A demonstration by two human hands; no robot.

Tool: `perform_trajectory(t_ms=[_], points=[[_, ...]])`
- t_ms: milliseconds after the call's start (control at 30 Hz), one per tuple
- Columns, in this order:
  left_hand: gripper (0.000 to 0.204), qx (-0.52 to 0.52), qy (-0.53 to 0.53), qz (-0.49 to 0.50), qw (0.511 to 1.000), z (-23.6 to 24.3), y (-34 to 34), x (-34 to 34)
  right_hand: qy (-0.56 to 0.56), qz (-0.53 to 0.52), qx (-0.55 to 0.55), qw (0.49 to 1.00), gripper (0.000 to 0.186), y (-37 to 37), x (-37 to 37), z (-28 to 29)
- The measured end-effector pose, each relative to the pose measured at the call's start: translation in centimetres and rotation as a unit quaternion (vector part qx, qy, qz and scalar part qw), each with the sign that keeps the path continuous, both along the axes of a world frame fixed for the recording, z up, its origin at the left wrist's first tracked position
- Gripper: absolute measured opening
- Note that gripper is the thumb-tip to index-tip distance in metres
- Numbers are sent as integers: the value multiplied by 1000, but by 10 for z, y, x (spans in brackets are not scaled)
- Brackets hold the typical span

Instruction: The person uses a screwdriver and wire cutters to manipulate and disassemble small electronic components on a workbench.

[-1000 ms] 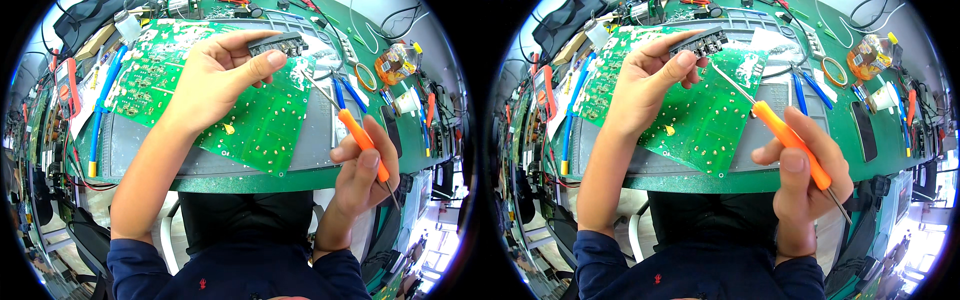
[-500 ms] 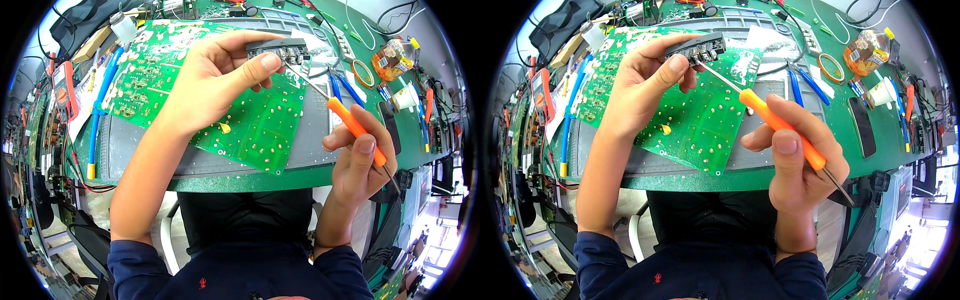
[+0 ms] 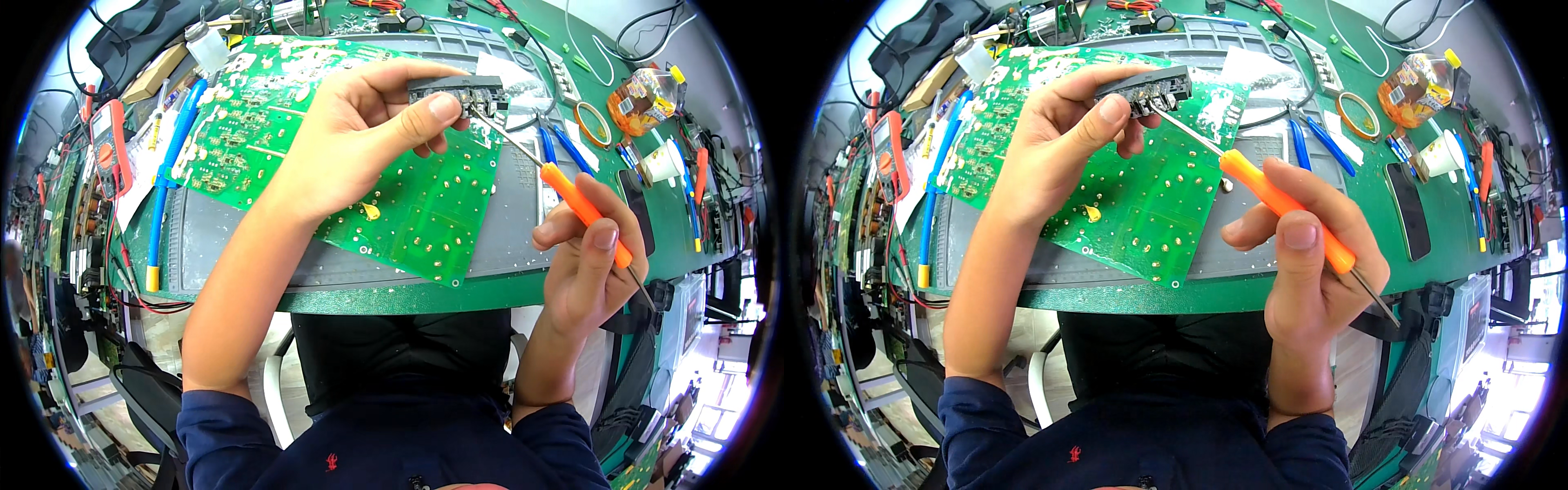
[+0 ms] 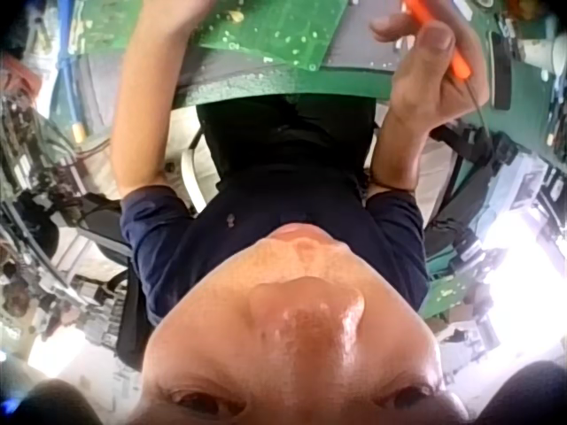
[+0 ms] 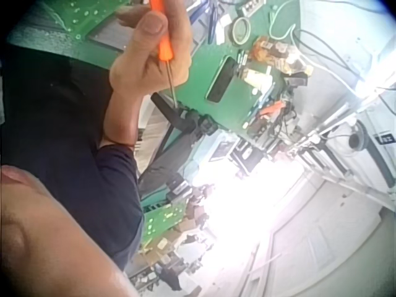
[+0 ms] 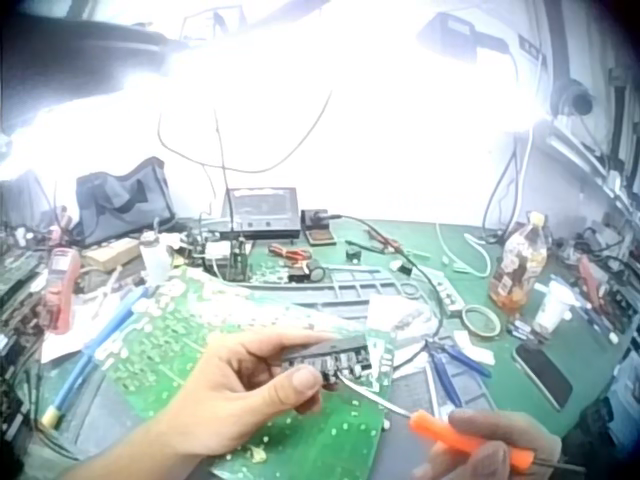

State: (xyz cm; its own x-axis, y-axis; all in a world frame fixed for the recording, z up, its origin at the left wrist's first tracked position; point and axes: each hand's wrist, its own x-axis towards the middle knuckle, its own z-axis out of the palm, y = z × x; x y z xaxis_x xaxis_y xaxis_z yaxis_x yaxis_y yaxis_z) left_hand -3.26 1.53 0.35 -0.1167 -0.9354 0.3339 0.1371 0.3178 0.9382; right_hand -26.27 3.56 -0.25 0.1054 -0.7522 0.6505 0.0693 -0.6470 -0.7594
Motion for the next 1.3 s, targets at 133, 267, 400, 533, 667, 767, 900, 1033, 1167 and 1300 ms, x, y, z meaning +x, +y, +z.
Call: perform_trajectory(t_ms=[133, 267, 400, 533, 667, 767, 900, 1033, 1167, 1300], points=[[41, 1, 7, 5, 1000, 0, 1, -1, -1, 5, -5, 1000, 39, 0, -1, 0], [41, 3, 15, 4, 1000, -1, 0, -1, -2, 1, -6, 1000, 40, 0, -1, -1], [41, 11, 14, -1, 1000, 1, 1, 0, -4, 7, -3, 1000, 40, 0, -2, -2], [42, 12, 14, -2, 1000, 2, 2, -1, -7, 4, -3, 1000, 39, 0, -1, -3], [41, 13, 12, 0, 1000, 3, 2, -1, -4, -5, -2, 1000, 39, 1, -2, -3], [41, 10, 6, -1, 1000, 3, 2, -1, -7, -5, -6, 1000, 39, 1, -1, -3], [41, 11, 7, -4, 1000, 4, 2, 0, -5, -4, -13, 1000, 41, 0, -2, -3], [39, 4, 3, 3, 1000, 5, 3, -1, -9, -12, -18, 1000, 45, 0, -3, -4], [37, 1, -7, 30, 1000, 3, 0, 2, -47, -11, -28, 998, 47, -4, -8, -11], [34, -15, -9, 73, 997, -3, -6, 6, -84, -61, -21, 994, 46, -14, -16, -22]])
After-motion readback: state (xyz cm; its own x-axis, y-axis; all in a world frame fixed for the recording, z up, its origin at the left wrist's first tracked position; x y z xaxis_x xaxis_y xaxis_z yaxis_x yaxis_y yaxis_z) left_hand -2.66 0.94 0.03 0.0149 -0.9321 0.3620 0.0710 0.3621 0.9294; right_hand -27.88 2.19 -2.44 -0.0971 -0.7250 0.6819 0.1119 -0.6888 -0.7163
